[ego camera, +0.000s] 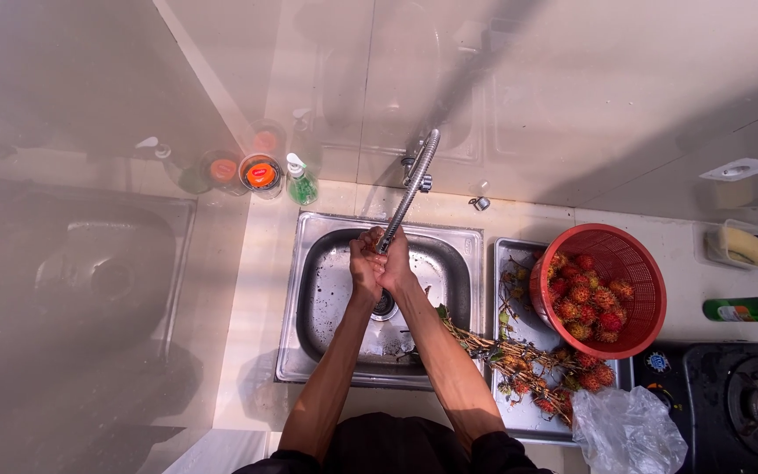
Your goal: Washing individual rambutan fruits under a running tap and collecting them in a plastic basket.
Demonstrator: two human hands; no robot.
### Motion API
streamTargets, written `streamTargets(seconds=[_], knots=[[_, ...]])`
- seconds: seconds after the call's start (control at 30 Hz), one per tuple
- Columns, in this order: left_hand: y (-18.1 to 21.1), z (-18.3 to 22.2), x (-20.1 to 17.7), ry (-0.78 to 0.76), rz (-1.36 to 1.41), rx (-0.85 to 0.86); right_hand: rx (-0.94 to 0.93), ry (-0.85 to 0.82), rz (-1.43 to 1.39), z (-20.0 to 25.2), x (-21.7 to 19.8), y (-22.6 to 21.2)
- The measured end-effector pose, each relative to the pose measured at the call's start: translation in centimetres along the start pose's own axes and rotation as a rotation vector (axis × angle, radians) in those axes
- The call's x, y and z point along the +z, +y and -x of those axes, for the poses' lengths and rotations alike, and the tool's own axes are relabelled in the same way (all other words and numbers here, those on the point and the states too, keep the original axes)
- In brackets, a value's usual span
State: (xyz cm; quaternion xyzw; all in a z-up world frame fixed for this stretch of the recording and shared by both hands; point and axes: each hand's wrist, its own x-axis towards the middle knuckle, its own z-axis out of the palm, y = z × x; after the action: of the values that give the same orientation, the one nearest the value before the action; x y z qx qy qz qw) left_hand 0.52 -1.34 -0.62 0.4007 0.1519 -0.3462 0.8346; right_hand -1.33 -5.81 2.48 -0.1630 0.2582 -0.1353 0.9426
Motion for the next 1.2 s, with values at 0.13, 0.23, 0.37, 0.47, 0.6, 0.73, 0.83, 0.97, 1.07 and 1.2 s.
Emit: streamTargets(seconds=[0.13,0.23,0.37,0.47,0.6,0.73,0.83,0.97,1.07,1.2], knots=[[0.0,-0.4,-0.4,0.022,0.015,-0.001,0.015,0.029,0.100,1.7,1.0,-0.4],[-0.3,-1.0,-0.1,0.040,0.025,0.002,-0.102,0.235,0.279,2.6,1.7,-0.5],[-0.5,-1.8,0.1,0.066,0.034,-0.003,-0.283,0.488,0.972,-2.9,-7.4,0.4],[-0.1,-3.3,0.8,0.083,0.049,-0.002,-0.278,0.207,0.897,8.0,6.4,-1.0],[0.5,-5.0,0.5,0.089,0.062,-0.003,-0.325,0.185,1.190,7.6,0.7,1.5],[0.9,-2.4,1.0,-0.014,0.370,-0.281,-0.603,0.234,1.313,8.9,1.3,1.0],[-0.8,-1.5,0.5,-0.275,0.206,-0.328,-0.702,0.332,1.280,9.1,0.9,1.3],[-1.8,-0.9,1.0,-0.515,0.289,-0.217,-0.701,0.317,1.384,10.4,1.6,0.5],[1.1,2.9,3.4,-0.232,0.332,-0.228,-0.698,0.298,1.467,11.4,2.5,-0.1],[1.3,1.0,1.9,-0.052,0.298,-0.215,-0.700,0.269,1.544,11.6,2.3,-0.3]])
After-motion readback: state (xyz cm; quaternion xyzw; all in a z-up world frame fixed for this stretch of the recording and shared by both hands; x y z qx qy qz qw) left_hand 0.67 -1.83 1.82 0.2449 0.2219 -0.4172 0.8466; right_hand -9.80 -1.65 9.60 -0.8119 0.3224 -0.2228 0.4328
